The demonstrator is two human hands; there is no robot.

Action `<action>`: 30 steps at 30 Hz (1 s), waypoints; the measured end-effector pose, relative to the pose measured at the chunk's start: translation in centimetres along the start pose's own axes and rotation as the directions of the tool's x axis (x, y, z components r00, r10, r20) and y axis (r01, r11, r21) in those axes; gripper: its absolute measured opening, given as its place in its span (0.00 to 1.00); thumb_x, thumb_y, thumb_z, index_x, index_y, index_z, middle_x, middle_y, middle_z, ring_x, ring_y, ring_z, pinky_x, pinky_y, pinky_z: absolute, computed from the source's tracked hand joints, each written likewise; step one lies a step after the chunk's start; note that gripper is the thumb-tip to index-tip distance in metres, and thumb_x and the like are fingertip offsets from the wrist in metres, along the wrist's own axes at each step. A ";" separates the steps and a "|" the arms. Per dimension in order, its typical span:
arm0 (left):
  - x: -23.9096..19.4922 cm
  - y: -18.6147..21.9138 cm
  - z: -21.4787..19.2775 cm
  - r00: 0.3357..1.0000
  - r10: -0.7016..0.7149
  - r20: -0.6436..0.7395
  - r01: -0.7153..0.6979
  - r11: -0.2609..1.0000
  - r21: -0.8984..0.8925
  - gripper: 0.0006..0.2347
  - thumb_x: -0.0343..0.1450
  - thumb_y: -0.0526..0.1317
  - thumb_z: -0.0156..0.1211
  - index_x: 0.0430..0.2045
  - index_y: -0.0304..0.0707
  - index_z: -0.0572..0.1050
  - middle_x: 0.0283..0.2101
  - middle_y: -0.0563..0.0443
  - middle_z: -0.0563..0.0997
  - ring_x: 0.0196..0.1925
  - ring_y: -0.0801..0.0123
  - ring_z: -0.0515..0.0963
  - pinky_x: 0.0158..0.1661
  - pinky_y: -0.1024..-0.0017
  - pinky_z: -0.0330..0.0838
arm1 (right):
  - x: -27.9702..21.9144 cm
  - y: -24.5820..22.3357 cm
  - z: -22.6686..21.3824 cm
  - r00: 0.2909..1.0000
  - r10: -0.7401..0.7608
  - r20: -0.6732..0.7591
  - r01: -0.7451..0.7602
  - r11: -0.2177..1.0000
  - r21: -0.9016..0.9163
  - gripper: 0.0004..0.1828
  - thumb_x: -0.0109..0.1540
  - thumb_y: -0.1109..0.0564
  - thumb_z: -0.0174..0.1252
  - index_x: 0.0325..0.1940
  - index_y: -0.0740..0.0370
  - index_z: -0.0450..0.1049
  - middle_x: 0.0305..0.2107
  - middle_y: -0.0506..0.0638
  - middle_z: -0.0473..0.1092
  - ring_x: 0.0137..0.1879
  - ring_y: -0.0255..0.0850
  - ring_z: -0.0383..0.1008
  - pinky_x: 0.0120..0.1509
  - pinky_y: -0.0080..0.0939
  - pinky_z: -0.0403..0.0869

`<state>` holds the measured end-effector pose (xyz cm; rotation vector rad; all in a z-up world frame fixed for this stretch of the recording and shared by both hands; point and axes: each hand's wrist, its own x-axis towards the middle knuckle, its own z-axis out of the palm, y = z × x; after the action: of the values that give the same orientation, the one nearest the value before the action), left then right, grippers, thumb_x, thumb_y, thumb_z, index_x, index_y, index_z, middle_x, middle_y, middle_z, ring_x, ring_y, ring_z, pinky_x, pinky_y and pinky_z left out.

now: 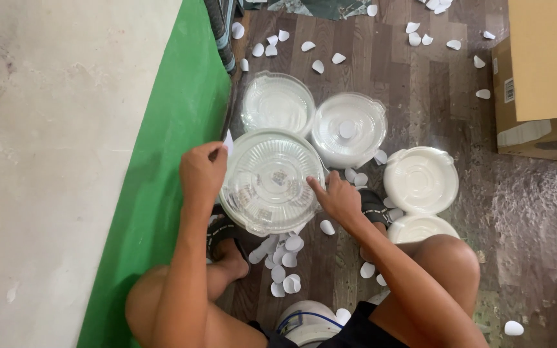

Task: The person sits on the floor and assembles small white plastic components into a larger clear plastic base. They insert the pieces into the base and then place a decorative sticker on top of the assembled unit.

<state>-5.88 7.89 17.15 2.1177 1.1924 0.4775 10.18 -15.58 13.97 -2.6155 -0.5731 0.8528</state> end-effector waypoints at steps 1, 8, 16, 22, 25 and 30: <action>-0.6 0.4 0.1 0.997 0.069 -0.036 -0.070 0.997 -0.013 0.08 0.70 0.41 0.60 0.35 0.45 0.86 0.34 0.42 0.86 0.38 0.40 0.84 0.41 0.46 0.78 | 0.0 0.1 -0.1 0.998 -0.047 -0.038 0.046 0.999 -0.020 0.41 0.65 0.21 0.43 0.50 0.64 0.70 0.39 0.71 0.76 0.51 0.68 0.78 0.54 0.65 0.75; -3.9 1.2 5.0 0.849 0.526 -0.058 -0.522 0.850 0.070 0.05 0.69 0.35 0.62 0.33 0.46 0.83 0.26 0.50 0.82 0.29 0.58 0.84 0.30 0.64 0.79 | 0.0 0.8 0.0 0.792 -0.522 -0.316 0.599 0.766 0.235 0.17 0.66 0.52 0.62 0.52 0.66 0.78 0.43 0.64 0.74 0.49 0.63 0.78 0.54 0.61 0.76; -6.0 3.8 11.5 0.706 0.676 0.211 -0.702 0.707 0.086 0.10 0.69 0.41 0.59 0.44 0.47 0.76 0.33 0.55 0.80 0.37 0.61 0.84 0.35 0.66 0.80 | -2.0 -2.1 -1.0 0.923 -0.314 -0.222 0.371 0.578 0.727 0.17 0.69 0.57 0.56 0.58 0.70 0.77 0.41 0.64 0.79 0.47 0.48 0.80 0.54 0.52 0.80; -5.7 8.1 9.1 0.774 0.616 0.150 -0.579 0.783 -0.225 0.11 0.69 0.44 0.64 0.43 0.45 0.77 0.31 0.53 0.79 0.38 0.58 0.83 0.38 0.63 0.79 | -0.5 -2.0 -2.8 0.981 -0.129 -0.147 0.192 0.501 0.844 0.15 0.65 0.60 0.60 0.55 0.68 0.80 0.32 0.59 0.79 0.36 0.38 0.78 0.47 0.44 0.81; -4.9 8.5 9.3 0.826 0.545 0.146 -0.463 0.802 -0.377 0.07 0.68 0.40 0.64 0.38 0.46 0.77 0.26 0.54 0.77 0.33 0.60 0.82 0.36 0.65 0.80 | 0.0 -1.6 -3.0 0.993 -0.101 -0.068 0.099 0.344 0.934 0.15 0.64 0.62 0.62 0.54 0.70 0.79 0.34 0.60 0.79 0.37 0.43 0.81 0.48 0.46 0.82; -4.4 9.4 9.5 0.851 0.498 0.169 -0.358 0.784 -0.507 0.07 0.67 0.35 0.64 0.36 0.41 0.77 0.24 0.47 0.76 0.29 0.56 0.81 0.32 0.63 0.80 | 0.5 -0.7 -3.2 0.989 -0.148 -0.031 0.072 0.280 0.957 0.13 0.63 0.63 0.63 0.51 0.71 0.80 0.37 0.62 0.79 0.41 0.47 0.82 0.51 0.51 0.81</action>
<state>3.27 -2.76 16.88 1.9384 0.3544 0.5554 12.34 -15.33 16.53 -1.3670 -0.1132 0.8419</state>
